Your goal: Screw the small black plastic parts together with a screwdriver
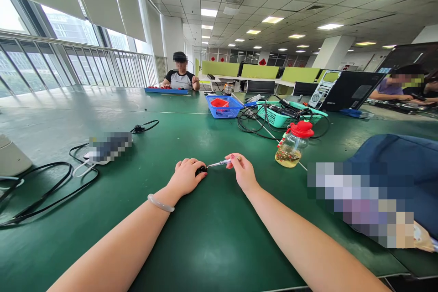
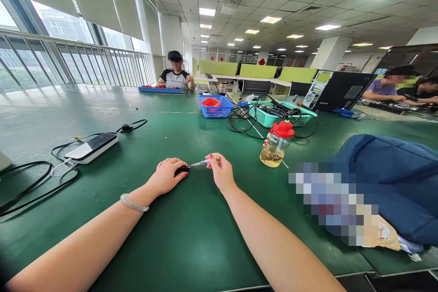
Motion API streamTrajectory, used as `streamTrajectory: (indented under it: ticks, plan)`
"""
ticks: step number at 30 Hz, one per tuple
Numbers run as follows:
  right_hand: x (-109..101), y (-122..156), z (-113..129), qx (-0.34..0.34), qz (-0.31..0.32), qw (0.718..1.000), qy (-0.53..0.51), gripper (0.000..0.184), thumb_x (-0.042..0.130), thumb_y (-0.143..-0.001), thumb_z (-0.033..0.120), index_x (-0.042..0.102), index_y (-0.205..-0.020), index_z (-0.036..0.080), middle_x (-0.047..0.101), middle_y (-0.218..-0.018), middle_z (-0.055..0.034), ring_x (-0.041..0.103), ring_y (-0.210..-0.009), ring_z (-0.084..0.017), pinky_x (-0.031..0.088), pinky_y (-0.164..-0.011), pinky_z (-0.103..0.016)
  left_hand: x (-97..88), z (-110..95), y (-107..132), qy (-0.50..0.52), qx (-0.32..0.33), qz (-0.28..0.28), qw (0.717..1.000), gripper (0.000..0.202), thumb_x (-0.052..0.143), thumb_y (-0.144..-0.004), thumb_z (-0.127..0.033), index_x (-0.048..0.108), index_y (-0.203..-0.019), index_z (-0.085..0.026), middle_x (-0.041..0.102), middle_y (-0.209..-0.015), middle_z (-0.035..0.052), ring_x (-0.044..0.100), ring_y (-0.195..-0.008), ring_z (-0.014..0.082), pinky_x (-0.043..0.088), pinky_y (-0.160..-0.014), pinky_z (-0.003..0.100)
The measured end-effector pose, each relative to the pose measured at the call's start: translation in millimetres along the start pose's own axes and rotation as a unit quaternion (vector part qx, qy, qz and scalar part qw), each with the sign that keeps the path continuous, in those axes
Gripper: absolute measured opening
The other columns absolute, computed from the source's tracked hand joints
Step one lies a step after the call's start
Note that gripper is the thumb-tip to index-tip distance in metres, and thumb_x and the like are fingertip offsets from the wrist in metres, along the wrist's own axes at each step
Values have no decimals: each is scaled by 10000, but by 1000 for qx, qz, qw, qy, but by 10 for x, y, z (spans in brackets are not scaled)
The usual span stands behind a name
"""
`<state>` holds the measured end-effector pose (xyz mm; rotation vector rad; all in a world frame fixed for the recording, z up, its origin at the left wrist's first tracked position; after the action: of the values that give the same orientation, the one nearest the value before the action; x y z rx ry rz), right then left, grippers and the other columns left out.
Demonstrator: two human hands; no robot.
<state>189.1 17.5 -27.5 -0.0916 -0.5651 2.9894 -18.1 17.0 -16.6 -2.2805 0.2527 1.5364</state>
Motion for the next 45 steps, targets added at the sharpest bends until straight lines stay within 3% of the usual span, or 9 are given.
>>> streamTrajectory:
  ticks: [5,8,16,19,27,33,38,42,45]
  plan:
    - [-53,-13,-14,13,-69,997,-11,429,543,-819,607,655,-811,193,573,-624,-10,539,-592,-157,479,-609,-305,-26,-31,126,-13,5,-4,1000,261,446,-910,-377,621,-1066,-264,623,-1163,67,521,-1130,271,386,-1012,493]
    - [-59,-8,-38,-4,-78,997,24,410,515,-844,585,646,-802,199,546,-606,2,492,-549,-141,438,-553,-282,-103,113,340,-10,13,-3,1000,264,427,-912,-387,607,-1052,-254,608,-1192,65,522,-1138,261,390,-1024,481]
    - [-13,-20,-106,-23,-46,994,95,405,444,-883,555,641,-841,204,566,-630,1,466,-517,-132,402,-521,-264,-641,1088,1153,-51,-119,-60,990,450,370,-831,-533,619,-1019,-209,653,-1180,108,565,-1126,307,428,-1009,490]
    - [-12,-19,-91,-23,-57,991,117,411,424,-887,550,639,-841,202,573,-628,-4,475,-519,-139,395,-517,-264,-878,1311,1327,-64,-162,-100,980,452,389,-809,-526,633,-1011,-204,683,-1118,116,587,-1095,304,445,-988,447]
    - [12,187,90,-69,-39,959,271,359,413,-903,488,653,-879,222,576,-590,1,505,-535,-167,403,-580,-283,-1193,1253,1460,-46,-256,-194,946,537,383,-835,-467,534,-1286,-217,690,-1061,87,654,-871,258,504,-736,358]
    - [-32,281,126,-79,-59,948,304,368,396,-903,477,652,-890,213,595,-631,-17,510,-556,-172,400,-598,-286,-1229,1232,1526,-55,-264,-188,945,401,424,-822,-460,610,-1083,-219,705,-974,66,652,-844,246,482,-722,337]
    - [-101,296,151,-107,-67,941,313,381,386,-901,474,649,-858,201,591,-609,-25,521,-567,-180,385,-590,-287,-1284,1180,1564,-96,-280,-222,929,412,355,-862,-423,649,-1062,-215,710,-902,69,644,-904,270,468,-787,354]
    - [-135,313,163,-111,-66,939,320,384,393,-902,486,649,-855,204,600,-615,-28,532,-581,-184,379,-588,-289,-1270,1200,1568,-109,-269,-191,938,456,334,-881,-430,647,-1123,-203,708,-896,90,633,-925,287,477,-788,370]
    - [-129,327,169,-109,-59,938,324,367,399,-897,479,644,-851,209,594,-609,-23,528,-572,-182,372,-581,-288,-1248,1258,1562,-105,-209,-154,960,471,312,-884,-377,626,-1183,-195,713,-977,104,609,-993,282,474,-861,391]
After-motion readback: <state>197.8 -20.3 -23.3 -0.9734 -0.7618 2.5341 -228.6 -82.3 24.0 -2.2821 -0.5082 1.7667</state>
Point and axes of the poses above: each hand's wrist, its own y-axis away from the middle knuckle, its own x-axis out of the palm, z = x × y, the point moved 1 cm from there along -y, towards the middle knuckle
